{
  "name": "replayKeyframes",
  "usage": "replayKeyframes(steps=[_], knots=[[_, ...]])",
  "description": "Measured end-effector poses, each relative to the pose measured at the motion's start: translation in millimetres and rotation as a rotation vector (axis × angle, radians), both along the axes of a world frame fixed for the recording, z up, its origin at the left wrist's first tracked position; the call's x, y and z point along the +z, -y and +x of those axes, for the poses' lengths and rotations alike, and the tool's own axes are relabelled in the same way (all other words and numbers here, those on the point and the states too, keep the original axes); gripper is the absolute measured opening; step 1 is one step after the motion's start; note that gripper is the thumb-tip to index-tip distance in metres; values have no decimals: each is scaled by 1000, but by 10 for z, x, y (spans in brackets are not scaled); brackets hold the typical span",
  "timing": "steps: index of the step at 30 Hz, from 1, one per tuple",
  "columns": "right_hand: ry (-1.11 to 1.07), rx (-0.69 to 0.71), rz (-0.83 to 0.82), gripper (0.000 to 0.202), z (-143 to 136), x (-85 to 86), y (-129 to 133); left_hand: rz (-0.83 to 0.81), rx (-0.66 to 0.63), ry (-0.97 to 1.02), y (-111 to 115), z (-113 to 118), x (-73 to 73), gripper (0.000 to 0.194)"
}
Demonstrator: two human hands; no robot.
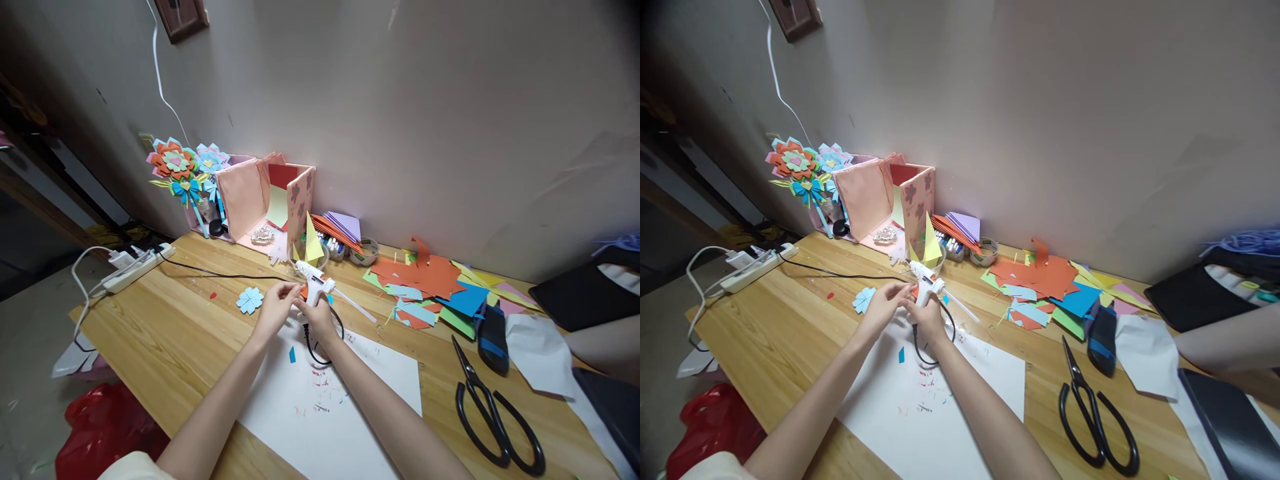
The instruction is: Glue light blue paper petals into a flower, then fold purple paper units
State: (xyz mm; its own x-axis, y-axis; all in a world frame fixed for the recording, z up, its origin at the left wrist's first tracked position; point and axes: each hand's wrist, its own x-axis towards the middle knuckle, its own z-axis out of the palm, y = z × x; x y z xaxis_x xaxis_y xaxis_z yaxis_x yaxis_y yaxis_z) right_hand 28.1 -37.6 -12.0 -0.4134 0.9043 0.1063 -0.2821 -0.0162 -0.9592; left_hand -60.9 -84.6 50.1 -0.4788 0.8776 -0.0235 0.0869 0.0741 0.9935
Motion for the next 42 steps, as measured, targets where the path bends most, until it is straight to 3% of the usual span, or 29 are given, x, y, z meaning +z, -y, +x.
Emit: replayKeyframes(steps=[3,9,12,18,23,25,27,29,31,33,36,39,42], knots=[[16,10,64,26,-5,29,4,-60,28,-56,114,-71,49,33],[85,2,141,25,-16,67,39,-196,-212,-231,182,-126,189,22],[102,43,155,25,-15,83,69,-167,-225,-230,172,-139,190,19],[101,96,152,29,-5,102,65,-60,-15,31,195,-210,194,25],[75,80,56,33,-3,140,66,195,189,-2,221,-247,275,28],[86,84,46,33,0,157,71,299,165,83,213,-233,303,26],[95,92,60,32,5,162,71,333,62,263,196,-210,323,25],[96,82,73,31,8,152,66,283,-33,425,173,-191,328,27],[99,61,71,32,8,135,60,200,-44,449,148,-180,313,29],[94,50,56,35,6,123,58,151,25,309,129,-170,279,27],[79,52,42,36,3,124,65,96,115,-95,126,-145,217,23],[80,51,83,27,2,139,71,-21,-25,-401,153,-118,188,23],[86,62,147,22,2,136,67,-88,-171,-496,184,-138,198,25]])
